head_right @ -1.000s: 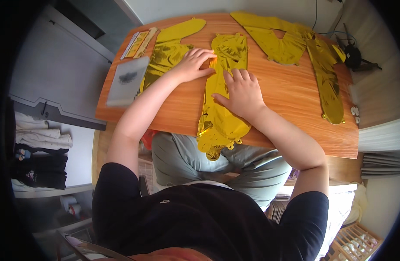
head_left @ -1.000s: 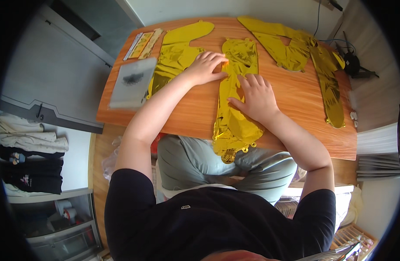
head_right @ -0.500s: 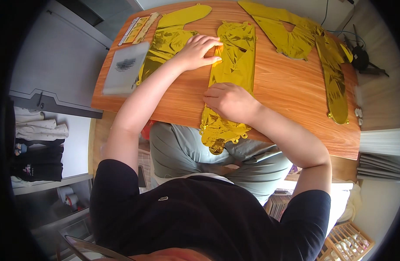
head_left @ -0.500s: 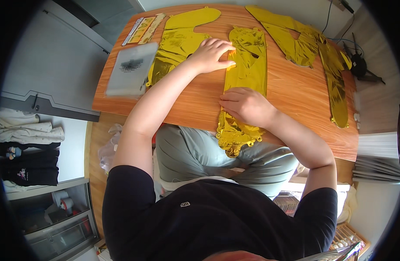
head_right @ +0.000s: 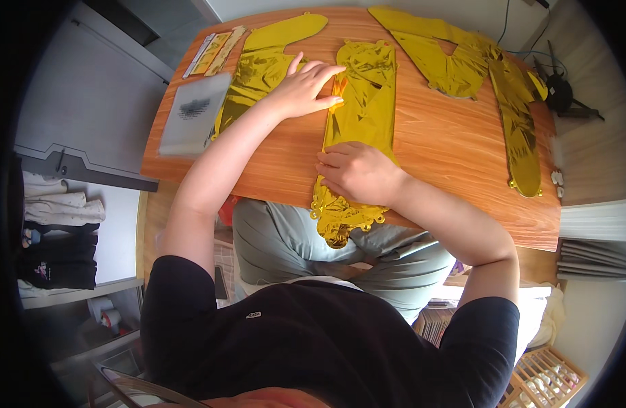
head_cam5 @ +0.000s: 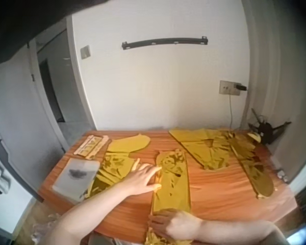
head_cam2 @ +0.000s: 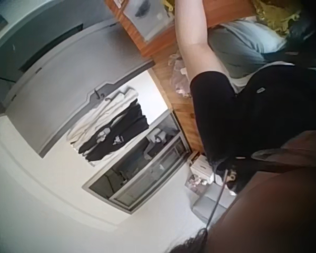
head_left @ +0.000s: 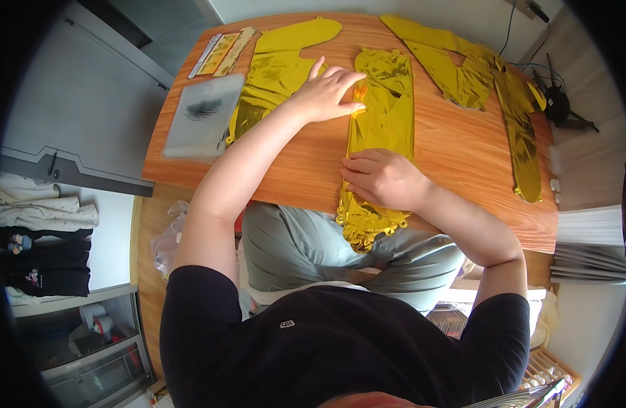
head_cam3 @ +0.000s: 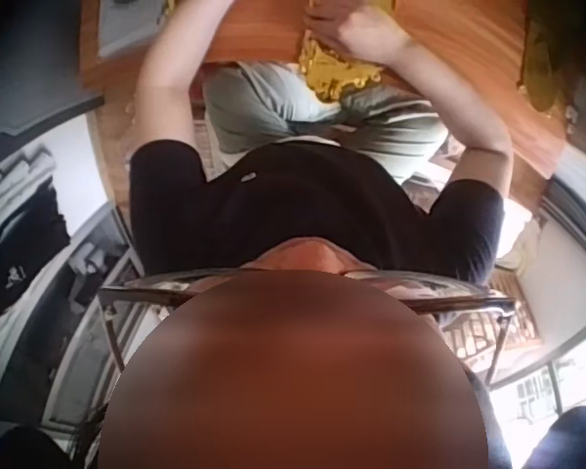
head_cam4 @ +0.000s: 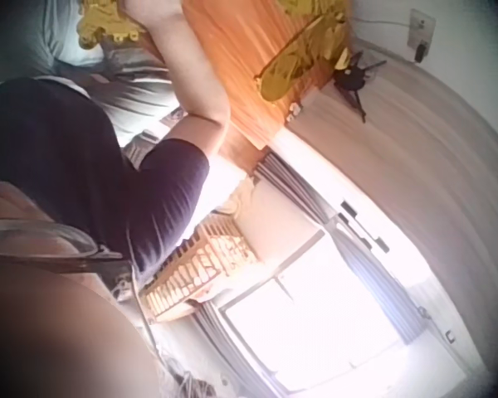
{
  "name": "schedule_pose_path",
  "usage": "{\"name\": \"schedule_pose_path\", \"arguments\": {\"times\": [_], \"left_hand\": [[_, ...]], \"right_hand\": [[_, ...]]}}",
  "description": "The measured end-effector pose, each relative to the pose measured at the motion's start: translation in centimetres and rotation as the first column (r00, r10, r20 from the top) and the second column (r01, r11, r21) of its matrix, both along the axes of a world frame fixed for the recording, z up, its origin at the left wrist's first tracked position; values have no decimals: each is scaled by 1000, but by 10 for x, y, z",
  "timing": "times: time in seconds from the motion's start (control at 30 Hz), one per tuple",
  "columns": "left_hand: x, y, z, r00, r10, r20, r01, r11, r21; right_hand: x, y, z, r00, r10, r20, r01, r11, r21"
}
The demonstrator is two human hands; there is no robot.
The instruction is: The person is folding gold-colored foil packaging items at a desk.
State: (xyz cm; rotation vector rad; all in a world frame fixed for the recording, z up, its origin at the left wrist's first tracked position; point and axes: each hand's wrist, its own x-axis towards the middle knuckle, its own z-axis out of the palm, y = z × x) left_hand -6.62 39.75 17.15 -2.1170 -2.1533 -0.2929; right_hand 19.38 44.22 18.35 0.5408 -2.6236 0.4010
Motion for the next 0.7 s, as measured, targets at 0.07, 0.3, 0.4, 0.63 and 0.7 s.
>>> {"name": "schedule_pose_path", "arguments": {"times": [0.07, 0.3, 0.4, 0.63, 0.7], "left_hand": [[2, 0, 2, 998, 21, 58, -20, 1000, -16], [-10, 10, 3, 856, 4, 516, -59, 994, 89], [38, -7, 13, 943, -126, 309, 105, 991, 85], [63, -26, 4, 918, -316, 238, 344, 935, -84], [62, -24, 2, 923, -318, 216, 348, 930, -115]], "right_hand": [[1, 1, 2, 1000, -8, 1, 8, 1000, -7], [-4, -1, -3, 999, 32, -37, -35, 997, -63], [1, 4, -6, 1000, 14, -24, -16, 998, -66], [2, -2, 2, 1000, 9, 4, -9, 1000, 9], [2, -3, 5, 1000, 11, 14, -11, 999, 48]]}}
